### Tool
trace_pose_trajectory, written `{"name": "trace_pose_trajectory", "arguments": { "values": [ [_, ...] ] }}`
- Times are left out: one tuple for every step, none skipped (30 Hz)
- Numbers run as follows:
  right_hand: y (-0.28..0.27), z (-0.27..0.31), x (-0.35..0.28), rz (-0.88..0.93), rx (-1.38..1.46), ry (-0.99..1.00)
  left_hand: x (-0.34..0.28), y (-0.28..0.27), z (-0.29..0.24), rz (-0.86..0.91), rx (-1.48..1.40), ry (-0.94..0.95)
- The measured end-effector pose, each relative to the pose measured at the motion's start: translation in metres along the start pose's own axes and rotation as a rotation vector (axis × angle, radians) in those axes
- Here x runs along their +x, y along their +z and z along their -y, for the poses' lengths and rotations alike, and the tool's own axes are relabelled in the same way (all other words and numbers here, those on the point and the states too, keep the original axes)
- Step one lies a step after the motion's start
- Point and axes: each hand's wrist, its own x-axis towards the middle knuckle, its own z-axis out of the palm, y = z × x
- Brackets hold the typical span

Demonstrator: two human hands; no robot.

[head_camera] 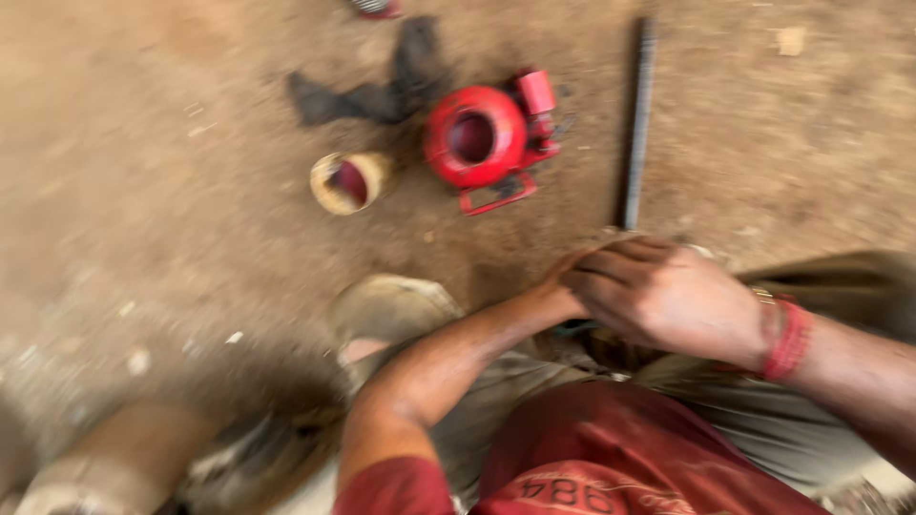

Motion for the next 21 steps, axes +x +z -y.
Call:
{"name": "trace_pose_trajectory", "arguments": {
  "values": [
    [0.001, -0.001, 0.001, 0.000, 0.017, 0.014, 0.001, -0.007, -0.009, 0.028, 0.127, 0.037],
    [0.003, -0.002, 0.000, 0.009, 0.018, 0.008, 0.002, -0.014, -0.017, 0.065, 0.249, 0.079],
    [0.006, -0.004, 0.000, 0.017, 0.018, 0.002, 0.000, -0.023, -0.023, 0.105, 0.372, 0.117],
    [0.009, -0.006, -0.001, 0.029, 0.009, 0.008, -0.004, -0.029, -0.029, 0.100, 0.398, 0.119],
    [0.012, -0.009, -0.001, 0.043, 0.013, 0.004, -0.006, -0.036, -0.034, 0.095, 0.425, 0.120],
    [0.012, -0.012, -0.004, 0.060, 0.013, 0.009, -0.006, -0.038, -0.039, 0.096, 0.448, 0.129],
    [0.012, -0.014, -0.006, 0.077, 0.013, 0.014, -0.004, -0.038, -0.043, 0.096, 0.471, 0.139],
    [0.010, -0.013, -0.008, 0.070, 0.004, 0.006, -0.003, -0.036, -0.045, 0.102, 0.494, 0.155],
    [0.008, -0.011, -0.008, 0.063, -0.005, -0.002, -0.002, -0.034, -0.046, 0.108, 0.516, 0.172],
    [0.007, -0.010, -0.003, 0.054, -0.018, 0.000, -0.004, -0.034, -0.043, 0.105, 0.445, 0.200],
    [0.005, -0.009, 0.004, 0.065, 0.003, -0.012, -0.006, -0.033, -0.039, 0.106, 0.393, 0.215],
    [0.004, -0.005, 0.009, 0.065, 0.009, 0.001, -0.006, -0.034, -0.035, 0.120, 0.363, 0.230],
    [0.002, -0.002, 0.013, 0.064, 0.015, 0.015, -0.005, -0.035, -0.031, 0.133, 0.343, 0.231],
    [-0.001, -0.002, 0.008, 0.032, -0.034, -0.037, 0.007, -0.030, -0.032, 0.156, 0.325, 0.259],
    [-0.002, -0.007, 0.000, 0.005, -0.085, -0.091, 0.021, -0.026, -0.033, 0.176, 0.313, 0.275],
    [0.001, -0.014, -0.009, -0.023, -0.091, -0.091, 0.026, -0.024, -0.031, 0.192, 0.305, 0.272],
    [0.007, -0.020, -0.016, -0.051, -0.098, -0.094, 0.031, -0.024, -0.031, 0.214, 0.298, 0.265],
    [0.013, -0.023, -0.023, 0.031, -0.103, -0.034, 0.034, -0.026, -0.031, 0.236, 0.290, 0.257],
    [0.023, -0.025, -0.029, -0.030, -0.107, -0.045, 0.033, -0.030, -0.030, 0.260, 0.289, 0.252],
    [0.034, -0.024, -0.029, -0.095, -0.106, -0.073, 0.027, -0.041, -0.026, 0.277, 0.294, 0.232],
    [0.043, -0.024, -0.029, -0.083, -0.111, -0.050, 0.023, -0.047, -0.025, 0.291, 0.304, 0.202]
  ]
}}
